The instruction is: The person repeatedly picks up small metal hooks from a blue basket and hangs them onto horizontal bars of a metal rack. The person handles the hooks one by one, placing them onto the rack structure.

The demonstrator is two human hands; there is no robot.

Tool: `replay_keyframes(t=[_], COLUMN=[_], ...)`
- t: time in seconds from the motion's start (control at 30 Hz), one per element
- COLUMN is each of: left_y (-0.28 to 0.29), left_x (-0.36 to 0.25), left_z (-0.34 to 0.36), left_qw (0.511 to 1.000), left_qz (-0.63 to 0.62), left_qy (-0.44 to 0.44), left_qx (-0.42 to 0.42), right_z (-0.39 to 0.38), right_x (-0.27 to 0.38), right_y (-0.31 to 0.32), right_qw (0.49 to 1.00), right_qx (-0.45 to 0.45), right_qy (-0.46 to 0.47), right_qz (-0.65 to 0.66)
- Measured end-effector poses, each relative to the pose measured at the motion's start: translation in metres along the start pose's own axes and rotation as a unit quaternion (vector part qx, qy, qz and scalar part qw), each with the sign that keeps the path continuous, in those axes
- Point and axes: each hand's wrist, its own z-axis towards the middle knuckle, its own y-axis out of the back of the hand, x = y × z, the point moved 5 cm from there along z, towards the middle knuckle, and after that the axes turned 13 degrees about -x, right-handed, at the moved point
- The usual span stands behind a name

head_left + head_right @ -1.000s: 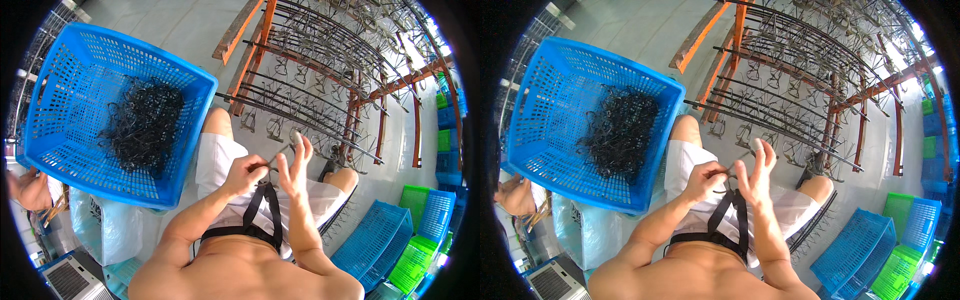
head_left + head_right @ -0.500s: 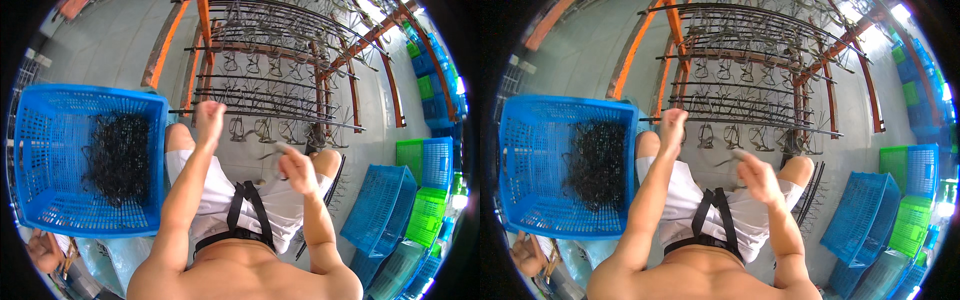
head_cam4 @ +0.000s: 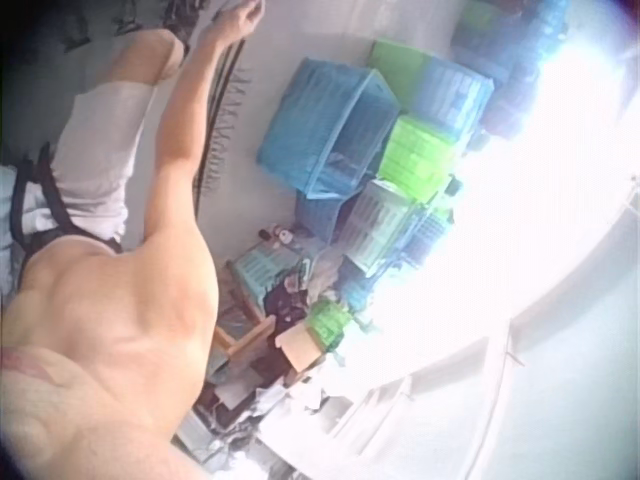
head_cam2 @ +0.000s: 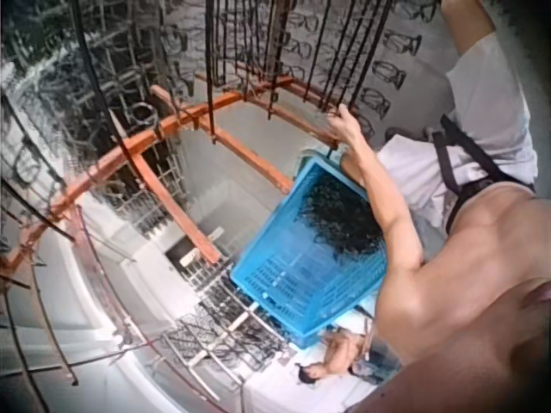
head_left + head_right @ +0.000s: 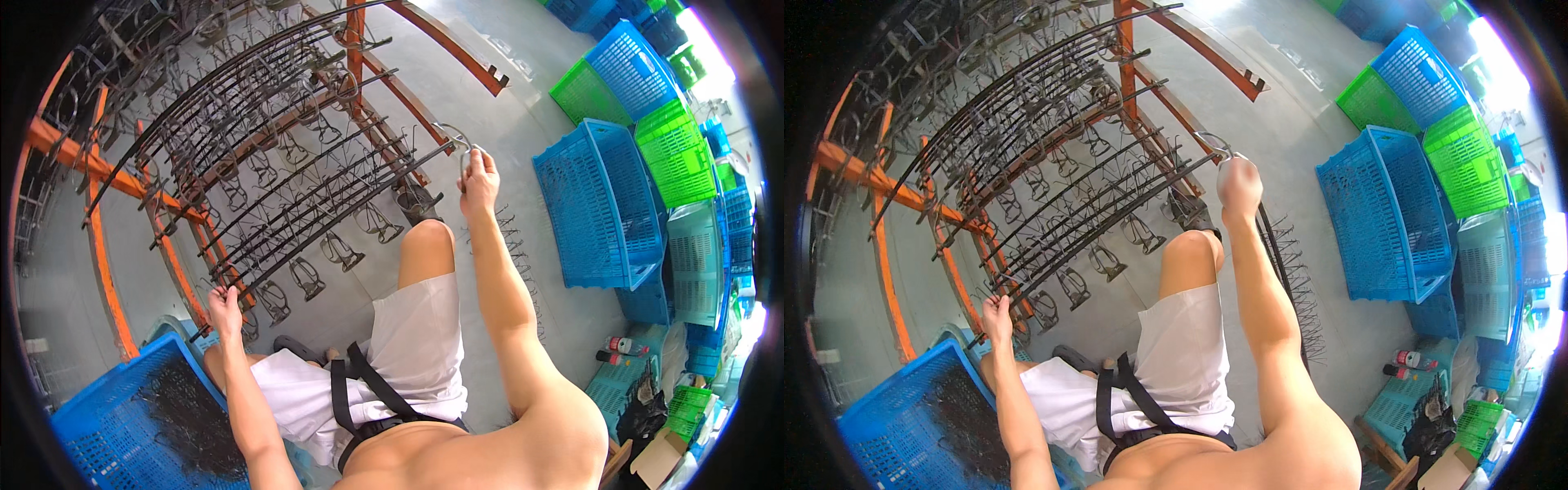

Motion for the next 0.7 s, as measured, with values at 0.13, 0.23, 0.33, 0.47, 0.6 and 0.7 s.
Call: replay_keyframes(t=[0.13, 0.23, 0.33, 0.47, 0.6, 0.7], left_y=[-0.001, -0.004, 0.003, 0.009, 0.003, 0.002], left_x=[-0.033, -0.038, -0.026, -0.028, -0.044, -0.033], left_z=[-0.002, 0.004, -0.011, -0.025, -0.021, -0.038], left_qw=[0.974, 0.965, 0.995, 0.949, 0.977, 0.941], left_qz=[0.201, 0.216, 0.072, 0.157, 0.048, 0.128], left_qy=[0.038, 0.081, 0.048, -0.265, -0.17, -0.251], left_qx=[0.094, 0.121, 0.042, -0.062, -0.116, -0.189], right_z=[0.016, 0.026, 0.019, 0.008, 0.04, 0.016], right_x=[-0.023, -0.027, -0.028, -0.015, -0.018, -0.011], right_y=[-0.001, 0.004, -0.005, 0.004, 0.035, 0.021], right_qw=[0.995, 0.994, 0.996, 0.998, 0.997, 0.999], right_qx=[-0.007, -0.015, -0.006, 0.059, 0.061, 0.048], right_qy=[-0.061, -0.068, -0.065, 0.021, 0.005, -0.014], right_qz=[0.085, 0.088, 0.061, -0.012, 0.046, 0.007])
